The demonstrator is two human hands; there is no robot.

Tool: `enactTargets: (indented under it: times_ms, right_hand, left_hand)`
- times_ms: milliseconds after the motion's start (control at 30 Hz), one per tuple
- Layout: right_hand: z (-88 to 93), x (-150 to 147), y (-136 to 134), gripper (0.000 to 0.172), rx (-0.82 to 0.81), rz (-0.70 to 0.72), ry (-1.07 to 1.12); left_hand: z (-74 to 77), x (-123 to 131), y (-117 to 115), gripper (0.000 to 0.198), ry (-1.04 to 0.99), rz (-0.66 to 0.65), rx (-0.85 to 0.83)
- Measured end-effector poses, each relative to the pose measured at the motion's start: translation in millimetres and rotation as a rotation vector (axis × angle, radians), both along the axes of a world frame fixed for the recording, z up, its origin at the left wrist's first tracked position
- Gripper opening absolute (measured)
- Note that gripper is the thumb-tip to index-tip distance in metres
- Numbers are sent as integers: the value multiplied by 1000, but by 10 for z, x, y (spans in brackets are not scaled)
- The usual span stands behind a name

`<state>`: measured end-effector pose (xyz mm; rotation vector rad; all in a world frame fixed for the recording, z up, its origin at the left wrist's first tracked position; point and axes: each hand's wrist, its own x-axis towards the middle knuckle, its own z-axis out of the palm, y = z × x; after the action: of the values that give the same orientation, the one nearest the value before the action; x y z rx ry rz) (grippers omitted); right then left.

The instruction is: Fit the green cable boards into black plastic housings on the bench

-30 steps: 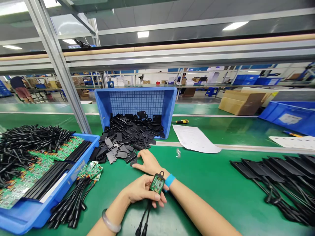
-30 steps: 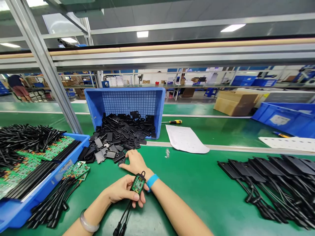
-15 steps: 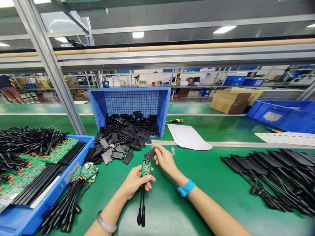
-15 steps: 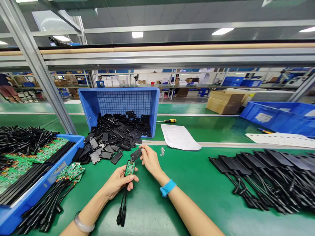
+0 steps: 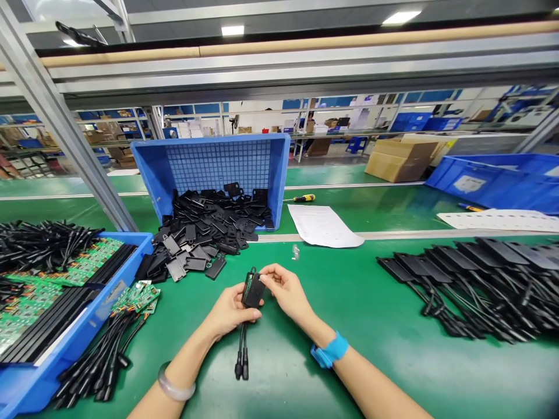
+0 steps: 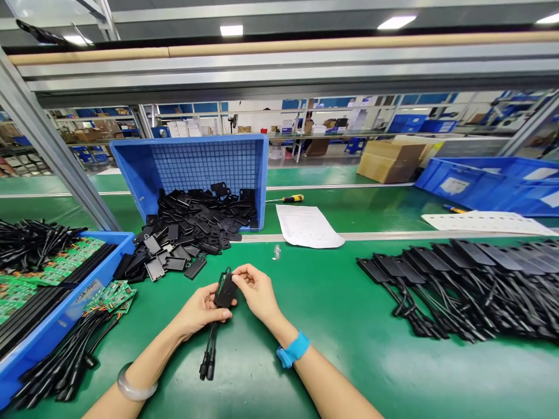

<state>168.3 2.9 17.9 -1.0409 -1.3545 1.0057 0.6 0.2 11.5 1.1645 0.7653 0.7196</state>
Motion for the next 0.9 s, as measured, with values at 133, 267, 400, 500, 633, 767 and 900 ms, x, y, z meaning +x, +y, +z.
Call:
enactTargets:
  times_ms: [133,267,400,500,633,767,900]
  right_hand:
    - [-31,-17,-10,23,16,-38,-21]
    - [-73,-25,0,28,-52,-24,58]
    - [-91,-32,6,36,-130,-6,169]
    - [-72,-42,-7,40,-178,5,206]
    - [-49,-45,-16,46,-290,120,225]
    - [-68,-50,2,46,-285,191,165]
    - [-96,-134,-33,45,-133,66,-118]
  left_hand:
    - [12,23,-18,53,85,14,55]
    - [22,35,-23,47,138,8,97]
    - [6,27,-18,45,150,0,114]
    - [-9,21,-17,44,152,-3,133]
    - [-7,15,-16,44,165,-10,175]
    - [17,22,-25,43,185,-12,191]
    - [11,87,-65,40,182,76,195]
